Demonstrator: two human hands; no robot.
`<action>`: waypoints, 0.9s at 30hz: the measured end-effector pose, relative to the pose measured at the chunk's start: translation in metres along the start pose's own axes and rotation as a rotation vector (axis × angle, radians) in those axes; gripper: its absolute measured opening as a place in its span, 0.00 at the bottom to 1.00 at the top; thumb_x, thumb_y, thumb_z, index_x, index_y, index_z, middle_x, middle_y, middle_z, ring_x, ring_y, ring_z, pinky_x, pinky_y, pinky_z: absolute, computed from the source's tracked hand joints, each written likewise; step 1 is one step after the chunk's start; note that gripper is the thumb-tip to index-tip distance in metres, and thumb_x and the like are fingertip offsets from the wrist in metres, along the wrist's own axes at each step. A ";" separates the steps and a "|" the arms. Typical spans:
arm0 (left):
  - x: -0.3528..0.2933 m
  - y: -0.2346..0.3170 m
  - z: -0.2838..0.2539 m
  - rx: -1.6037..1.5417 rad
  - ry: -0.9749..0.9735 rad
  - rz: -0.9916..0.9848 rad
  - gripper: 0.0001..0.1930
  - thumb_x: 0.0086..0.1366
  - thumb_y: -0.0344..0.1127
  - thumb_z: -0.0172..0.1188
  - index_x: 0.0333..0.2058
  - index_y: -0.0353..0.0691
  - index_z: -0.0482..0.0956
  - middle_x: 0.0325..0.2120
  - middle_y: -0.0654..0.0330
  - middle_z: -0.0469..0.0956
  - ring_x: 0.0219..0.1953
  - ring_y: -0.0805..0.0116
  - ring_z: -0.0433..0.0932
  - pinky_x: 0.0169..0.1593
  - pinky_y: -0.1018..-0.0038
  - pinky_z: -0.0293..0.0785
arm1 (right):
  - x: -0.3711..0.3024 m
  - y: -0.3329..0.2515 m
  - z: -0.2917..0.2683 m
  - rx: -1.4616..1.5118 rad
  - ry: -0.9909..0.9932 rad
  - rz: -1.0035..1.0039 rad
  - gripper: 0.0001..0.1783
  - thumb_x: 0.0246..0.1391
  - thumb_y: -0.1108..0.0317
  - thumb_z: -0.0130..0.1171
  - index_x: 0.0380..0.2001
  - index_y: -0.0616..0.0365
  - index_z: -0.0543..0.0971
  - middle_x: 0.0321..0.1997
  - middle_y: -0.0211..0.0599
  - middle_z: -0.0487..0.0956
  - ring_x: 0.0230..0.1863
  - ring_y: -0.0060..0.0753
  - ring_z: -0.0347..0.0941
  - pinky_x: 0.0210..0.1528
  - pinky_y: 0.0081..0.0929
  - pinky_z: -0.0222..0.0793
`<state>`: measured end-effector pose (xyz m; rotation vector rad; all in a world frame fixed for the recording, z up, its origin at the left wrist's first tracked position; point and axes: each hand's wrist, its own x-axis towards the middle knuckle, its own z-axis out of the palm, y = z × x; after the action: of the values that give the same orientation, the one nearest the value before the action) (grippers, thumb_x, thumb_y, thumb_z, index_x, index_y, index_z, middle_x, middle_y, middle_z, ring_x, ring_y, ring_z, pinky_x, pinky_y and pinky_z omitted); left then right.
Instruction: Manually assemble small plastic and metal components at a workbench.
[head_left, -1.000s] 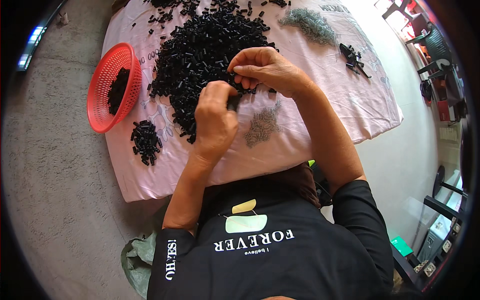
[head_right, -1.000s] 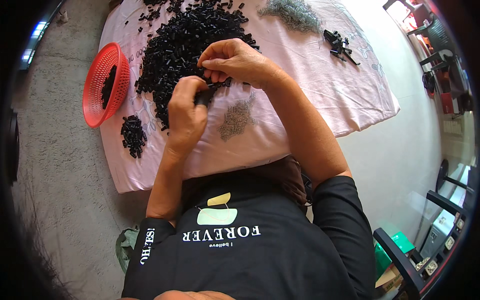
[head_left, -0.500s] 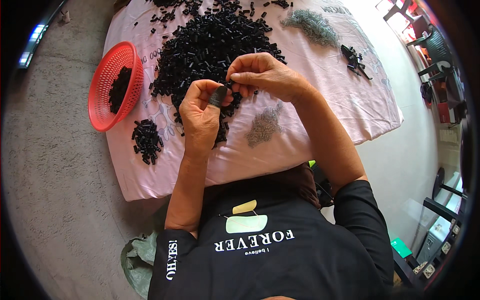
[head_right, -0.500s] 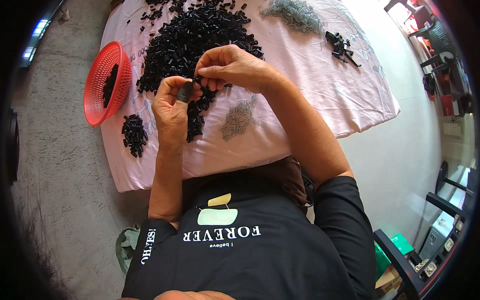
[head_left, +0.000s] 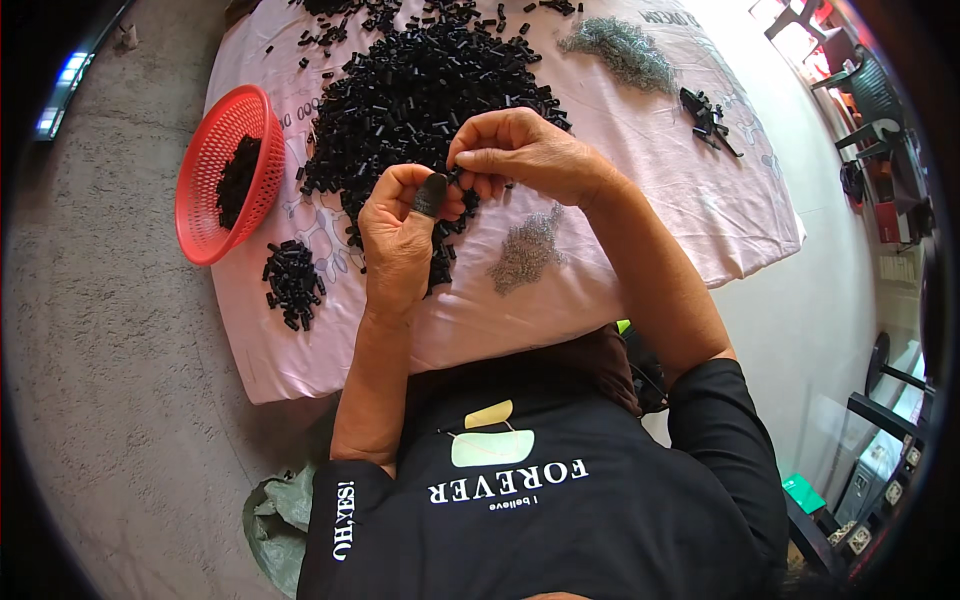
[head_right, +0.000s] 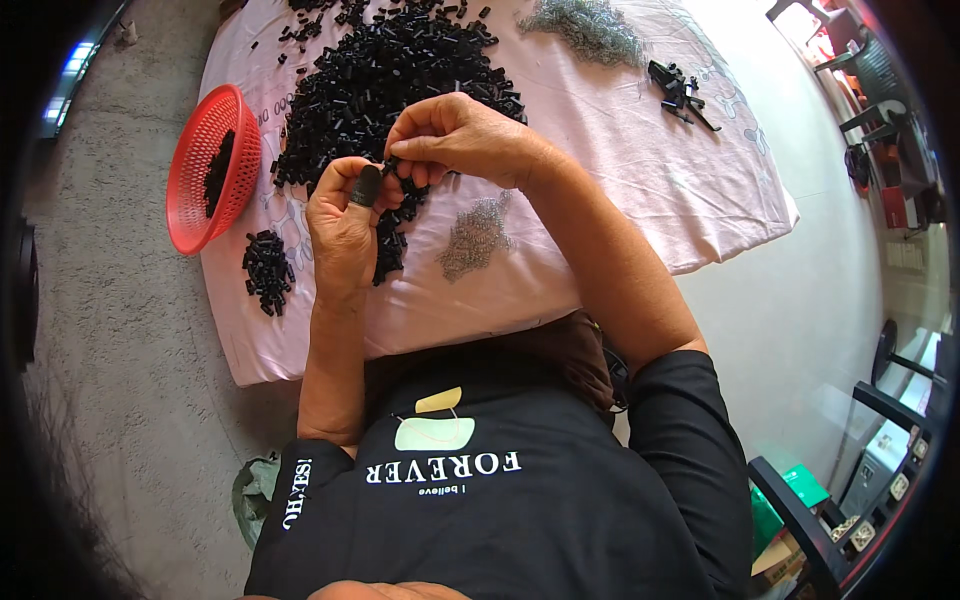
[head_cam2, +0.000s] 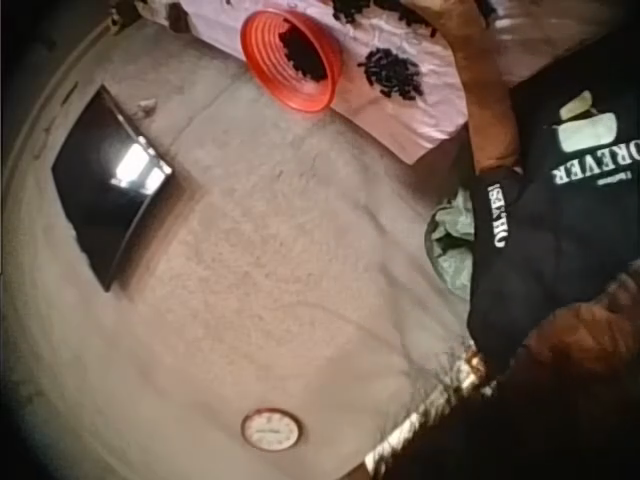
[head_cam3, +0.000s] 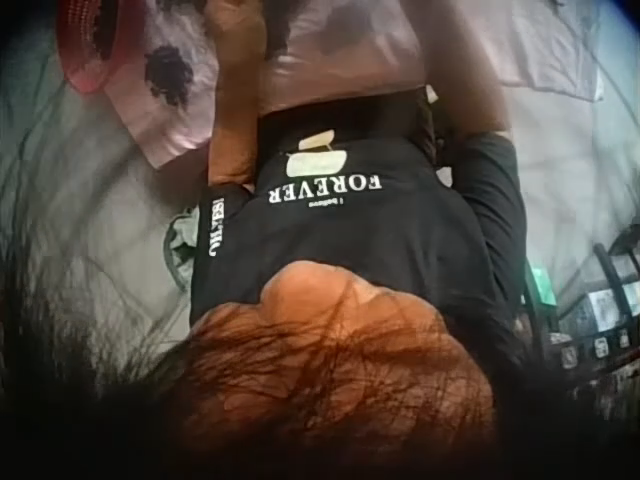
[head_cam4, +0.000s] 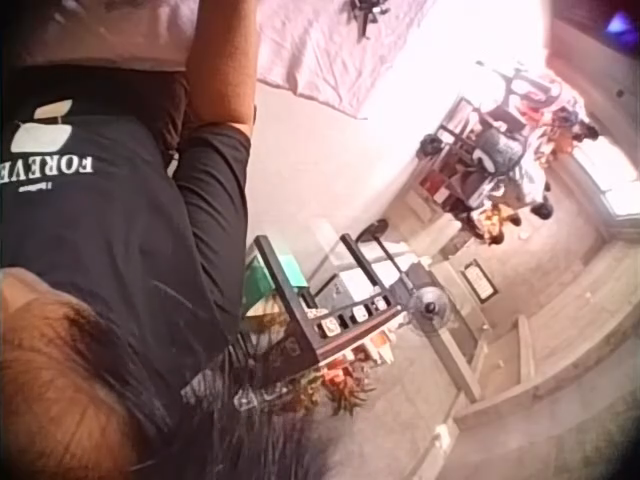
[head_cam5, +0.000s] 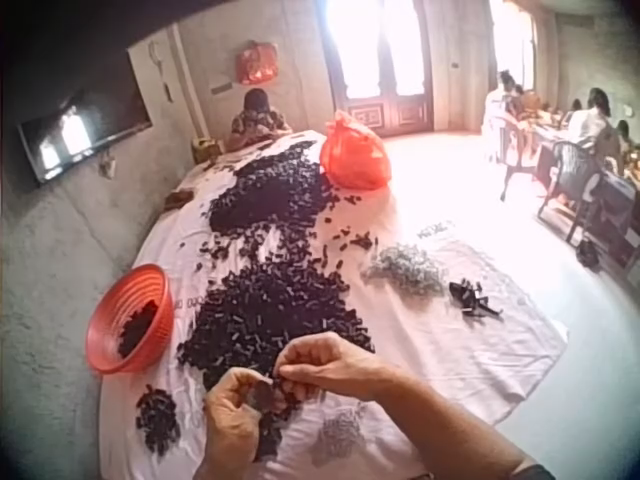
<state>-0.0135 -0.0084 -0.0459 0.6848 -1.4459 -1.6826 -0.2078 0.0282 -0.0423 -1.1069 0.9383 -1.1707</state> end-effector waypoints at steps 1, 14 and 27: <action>0.000 0.000 0.000 -0.011 0.002 -0.007 0.06 0.68 0.30 0.59 0.39 0.34 0.74 0.29 0.62 0.79 0.30 0.78 0.78 0.37 0.80 0.76 | 0.000 0.000 0.000 0.000 0.000 0.000 0.09 0.63 0.65 0.57 0.38 0.60 0.80 0.29 0.26 0.81 0.27 0.11 0.74 0.29 0.10 0.68; -0.008 0.009 0.004 0.144 0.034 0.041 0.07 0.65 0.19 0.56 0.41 0.34 0.75 0.33 0.61 0.79 0.33 0.77 0.79 0.40 0.80 0.78 | 0.001 0.002 0.002 0.027 0.018 0.025 0.09 0.63 0.65 0.57 0.38 0.60 0.80 0.29 0.28 0.81 0.27 0.13 0.75 0.30 0.11 0.70; -0.013 0.005 -0.004 0.299 0.022 0.240 0.18 0.55 0.08 0.47 0.41 0.30 0.77 0.41 0.58 0.78 0.44 0.73 0.78 0.53 0.78 0.74 | 0.001 0.002 0.002 0.041 0.000 0.021 0.10 0.63 0.64 0.57 0.38 0.59 0.80 0.28 0.26 0.81 0.27 0.13 0.76 0.30 0.11 0.71</action>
<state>-0.0023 0.0006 -0.0434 0.6563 -1.7104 -1.2858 -0.2054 0.0280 -0.0437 -1.0621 0.9204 -1.1683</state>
